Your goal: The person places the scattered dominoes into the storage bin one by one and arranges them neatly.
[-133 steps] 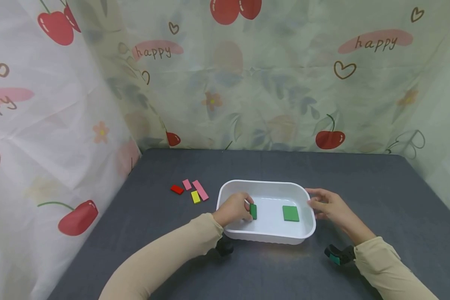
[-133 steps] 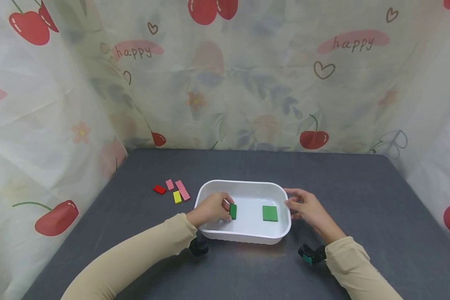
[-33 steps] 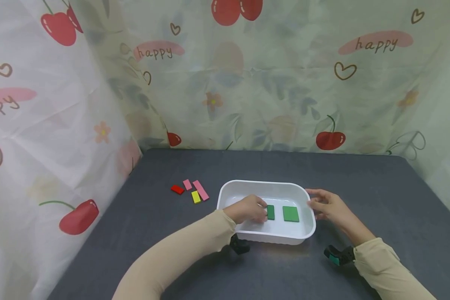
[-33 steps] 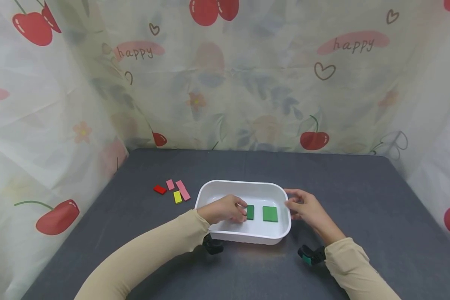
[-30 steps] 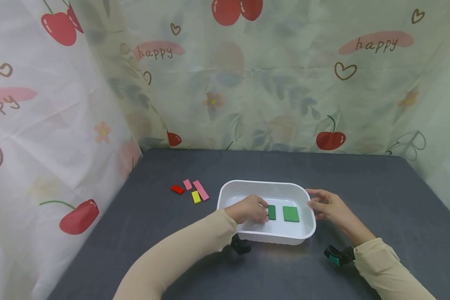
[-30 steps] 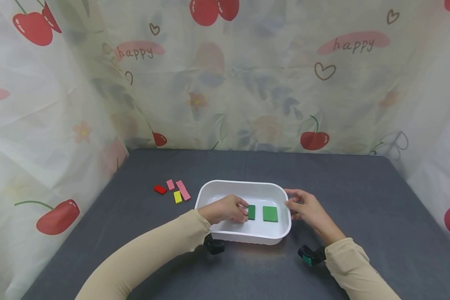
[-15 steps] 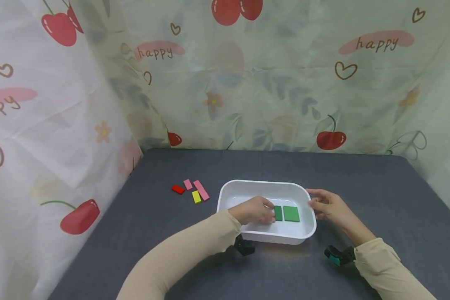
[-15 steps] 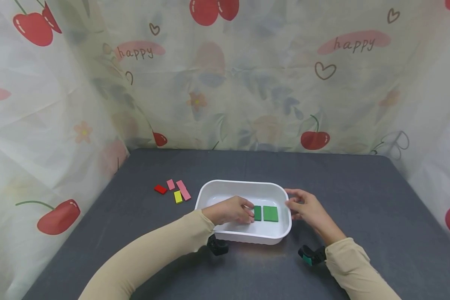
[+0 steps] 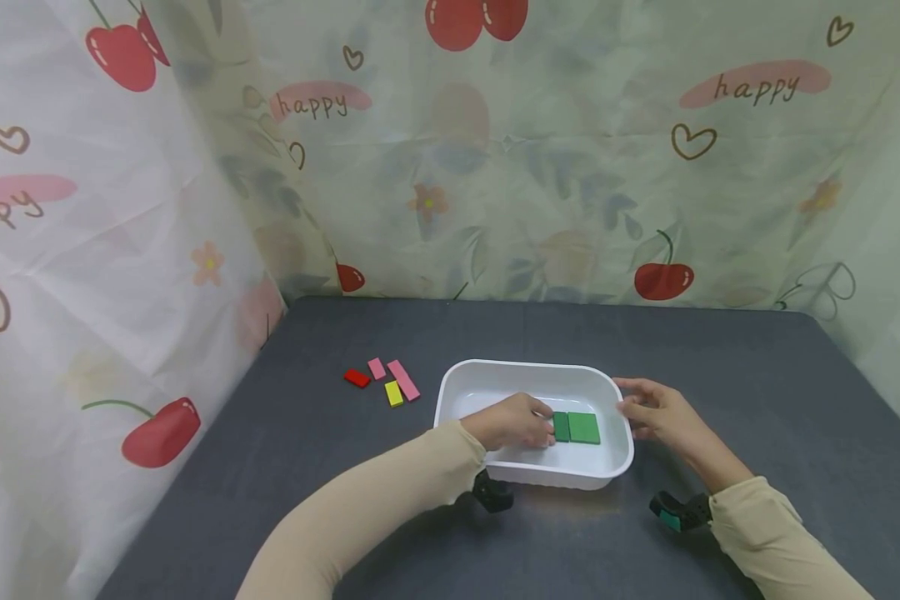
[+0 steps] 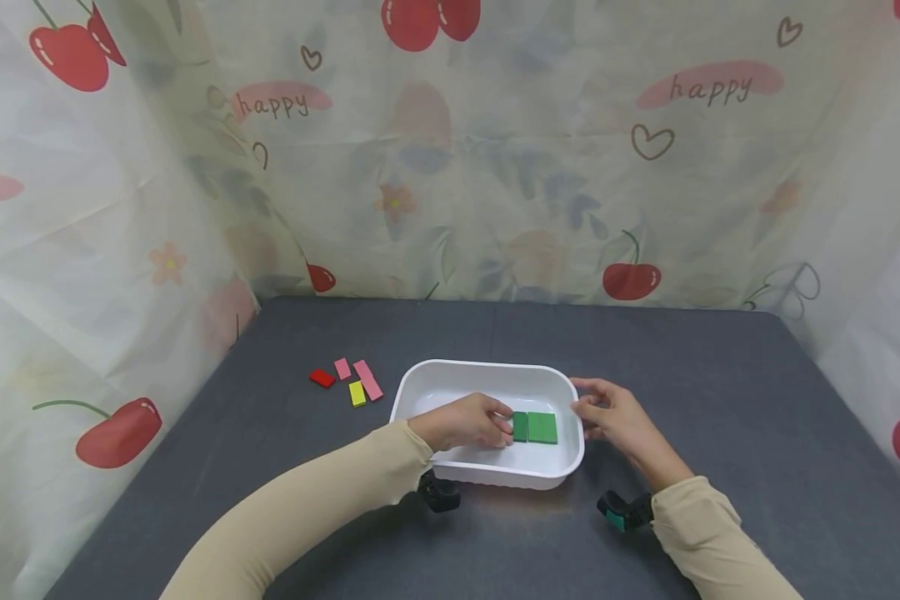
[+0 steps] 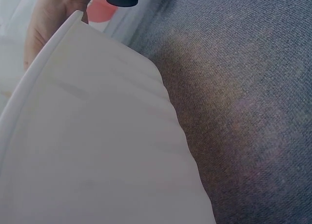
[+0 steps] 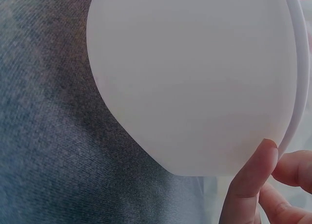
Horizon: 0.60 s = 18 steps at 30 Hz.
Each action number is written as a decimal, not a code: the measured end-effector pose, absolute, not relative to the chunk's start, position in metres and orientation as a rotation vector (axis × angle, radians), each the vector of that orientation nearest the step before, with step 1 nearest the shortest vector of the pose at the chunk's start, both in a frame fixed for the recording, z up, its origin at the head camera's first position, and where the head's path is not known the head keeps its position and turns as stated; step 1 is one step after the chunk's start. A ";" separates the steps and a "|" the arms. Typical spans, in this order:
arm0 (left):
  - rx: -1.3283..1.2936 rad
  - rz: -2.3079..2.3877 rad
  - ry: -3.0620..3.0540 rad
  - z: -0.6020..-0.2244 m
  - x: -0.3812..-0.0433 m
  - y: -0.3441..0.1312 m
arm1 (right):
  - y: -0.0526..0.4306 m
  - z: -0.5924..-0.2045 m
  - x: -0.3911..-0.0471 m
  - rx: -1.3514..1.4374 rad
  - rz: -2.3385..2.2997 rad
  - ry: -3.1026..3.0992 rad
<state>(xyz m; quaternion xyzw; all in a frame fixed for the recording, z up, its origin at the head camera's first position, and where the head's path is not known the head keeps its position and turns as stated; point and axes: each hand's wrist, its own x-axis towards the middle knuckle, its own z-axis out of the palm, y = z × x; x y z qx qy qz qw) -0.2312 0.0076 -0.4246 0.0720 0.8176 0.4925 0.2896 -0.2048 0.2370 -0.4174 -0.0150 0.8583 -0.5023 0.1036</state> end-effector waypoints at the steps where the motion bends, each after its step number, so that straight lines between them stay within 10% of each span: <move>1: 0.190 1.315 2.179 -0.425 -0.231 0.008 | 0.237 -0.417 -0.205 -0.042 -1.481 2.531; 18: 0.161 1.333 2.156 -0.423 -0.231 0.010 | 0.238 -0.418 -0.207 -0.038 -1.497 2.508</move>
